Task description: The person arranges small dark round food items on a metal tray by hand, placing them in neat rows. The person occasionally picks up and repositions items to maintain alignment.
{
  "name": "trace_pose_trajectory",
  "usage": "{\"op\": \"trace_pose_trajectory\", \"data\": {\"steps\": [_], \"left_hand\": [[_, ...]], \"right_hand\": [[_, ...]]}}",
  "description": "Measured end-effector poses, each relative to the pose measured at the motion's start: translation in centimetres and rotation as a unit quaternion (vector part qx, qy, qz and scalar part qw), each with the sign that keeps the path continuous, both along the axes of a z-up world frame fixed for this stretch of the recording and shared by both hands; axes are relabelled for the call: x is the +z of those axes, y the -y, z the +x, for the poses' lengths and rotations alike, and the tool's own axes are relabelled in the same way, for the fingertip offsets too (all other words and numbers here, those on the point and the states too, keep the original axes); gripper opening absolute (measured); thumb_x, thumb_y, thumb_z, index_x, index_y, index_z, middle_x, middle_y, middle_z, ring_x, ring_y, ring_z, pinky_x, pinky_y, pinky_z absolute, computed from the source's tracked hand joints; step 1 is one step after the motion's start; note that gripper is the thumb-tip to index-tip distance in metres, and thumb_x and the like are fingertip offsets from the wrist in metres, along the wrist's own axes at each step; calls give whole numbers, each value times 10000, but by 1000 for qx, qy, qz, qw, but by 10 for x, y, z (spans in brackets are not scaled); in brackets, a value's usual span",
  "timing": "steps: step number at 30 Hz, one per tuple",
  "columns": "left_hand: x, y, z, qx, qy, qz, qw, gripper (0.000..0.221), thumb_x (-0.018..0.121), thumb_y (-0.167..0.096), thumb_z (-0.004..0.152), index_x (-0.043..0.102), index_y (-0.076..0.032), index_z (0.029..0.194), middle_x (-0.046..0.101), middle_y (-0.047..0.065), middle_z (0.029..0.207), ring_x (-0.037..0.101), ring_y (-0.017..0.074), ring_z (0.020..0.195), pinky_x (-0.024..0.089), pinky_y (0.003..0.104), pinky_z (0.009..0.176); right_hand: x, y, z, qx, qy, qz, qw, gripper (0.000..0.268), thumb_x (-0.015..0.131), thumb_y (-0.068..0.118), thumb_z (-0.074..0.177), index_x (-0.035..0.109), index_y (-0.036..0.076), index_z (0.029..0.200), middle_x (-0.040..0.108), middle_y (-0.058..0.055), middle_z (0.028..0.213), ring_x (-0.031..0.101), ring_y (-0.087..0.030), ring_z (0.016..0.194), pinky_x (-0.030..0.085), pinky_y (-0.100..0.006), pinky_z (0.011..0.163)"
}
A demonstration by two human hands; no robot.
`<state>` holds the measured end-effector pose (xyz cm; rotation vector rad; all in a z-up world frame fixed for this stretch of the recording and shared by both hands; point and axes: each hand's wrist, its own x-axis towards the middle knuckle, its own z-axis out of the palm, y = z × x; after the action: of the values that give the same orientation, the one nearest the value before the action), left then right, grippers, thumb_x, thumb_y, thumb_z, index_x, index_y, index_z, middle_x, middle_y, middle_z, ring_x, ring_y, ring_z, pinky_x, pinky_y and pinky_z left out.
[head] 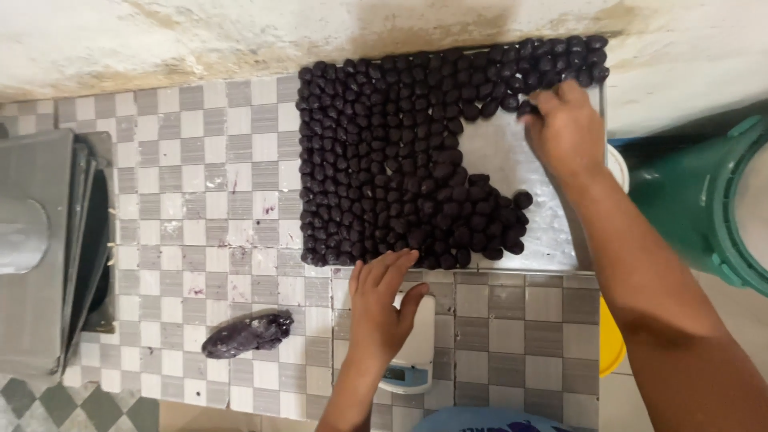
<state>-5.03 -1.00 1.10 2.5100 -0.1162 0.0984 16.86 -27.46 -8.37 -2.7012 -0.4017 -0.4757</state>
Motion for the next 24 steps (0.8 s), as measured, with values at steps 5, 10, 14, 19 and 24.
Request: {"op": "trace_pose_trajectory", "data": {"steps": [5, 10, 14, 19, 24], "left_hand": [[14, 3, -5, -6, -1, -1, 1000, 349, 621, -293, 853, 571, -186, 1181, 595, -22, 1186, 533, 188, 1130, 259, 467, 1024], [15, -2, -9, 5, -11, -7, 1000, 354, 613, -301, 853, 572, -179, 1183, 599, -16, 1176, 540, 188, 1124, 260, 467, 1047], [6, 4, -2, -13, 4, -34, 999, 375, 637, -257, 845, 568, -169, 1203, 593, 16, 1160, 552, 216, 1091, 345, 445, 972], [-34, 41, 59, -80, 97, 29, 992, 397, 648, -234, 844, 561, -191, 1229, 575, 27, 1114, 552, 244, 1061, 407, 457, 912], [-57, 73, 112, -229, 70, 238, 941, 249, 583, -164, 875, 612, -143, 1122, 580, 121, 1136, 532, 326, 1114, 412, 550, 924]], "right_hand": [[3, -5, 21, 23, -17, 32, 999, 231, 651, 14, 818, 653, -58, 1038, 507, -181, 966, 531, -372, 811, 453, -456, 524], [48, -6, -13, 27, -55, 32, 998, 387, 686, -6, 798, 606, -57, 1173, 489, -224, 1122, 507, -405, 972, 483, -494, 660], [105, -16, -78, 100, -334, 10, 937, 514, 597, 5, 755, 533, 77, 1259, 482, -183, 1289, 492, -408, 1118, 416, -478, 934], [23, 3, -120, 118, -246, -57, 960, 506, 639, 149, 771, 550, 150, 1269, 575, -80, 1202, 552, -313, 1103, 500, -387, 876], [22, 12, -114, 29, -322, -124, 938, 332, 651, 326, 795, 629, 231, 1113, 565, 11, 1032, 606, -232, 979, 543, -350, 793]]}}
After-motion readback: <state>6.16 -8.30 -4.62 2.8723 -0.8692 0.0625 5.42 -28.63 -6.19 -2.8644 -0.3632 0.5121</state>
